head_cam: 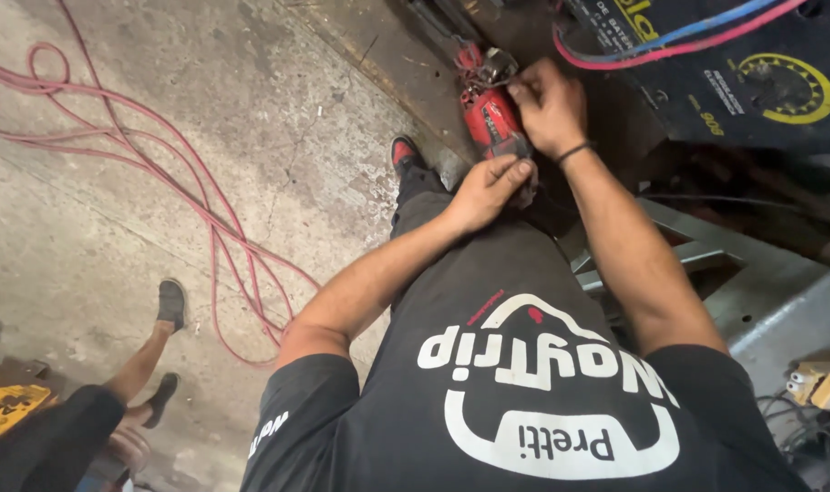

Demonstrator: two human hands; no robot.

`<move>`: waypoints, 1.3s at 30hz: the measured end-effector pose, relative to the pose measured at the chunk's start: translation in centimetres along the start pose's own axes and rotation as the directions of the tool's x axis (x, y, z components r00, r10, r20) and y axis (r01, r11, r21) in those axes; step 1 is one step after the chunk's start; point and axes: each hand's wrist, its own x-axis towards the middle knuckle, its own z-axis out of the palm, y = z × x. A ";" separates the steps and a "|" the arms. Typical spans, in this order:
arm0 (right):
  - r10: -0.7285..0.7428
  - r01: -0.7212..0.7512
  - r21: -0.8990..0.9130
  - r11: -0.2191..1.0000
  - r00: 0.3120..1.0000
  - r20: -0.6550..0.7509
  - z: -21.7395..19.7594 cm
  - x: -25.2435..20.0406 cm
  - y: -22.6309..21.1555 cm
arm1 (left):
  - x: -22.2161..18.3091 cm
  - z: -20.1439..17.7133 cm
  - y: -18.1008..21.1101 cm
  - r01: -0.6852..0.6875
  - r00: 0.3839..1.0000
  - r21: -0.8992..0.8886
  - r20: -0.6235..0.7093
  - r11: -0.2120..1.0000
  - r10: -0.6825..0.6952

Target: Repairing a handheld power tool by connecting wires and assembling components on a workbench

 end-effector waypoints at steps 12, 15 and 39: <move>0.329 -0.326 0.216 0.920 0.944 0.024 2.4 0.7 2.2 | 0.2 -1.0 0.2 -0.070 0.968 0.577 -0.157 0.814 0.195; 0.211 -0.209 0.132 0.969 0.977 -0.001 2.8 1.0 4.3 | 1.8 -0.9 0.2 -0.138 0.930 0.721 -0.142 0.679 0.340; 0.231 -0.505 0.643 0.576 0.855 0.465 0.1 0.3 2.9 | 3.6 -1.0 0.3 0.060 0.936 0.799 -0.253 0.598 0.244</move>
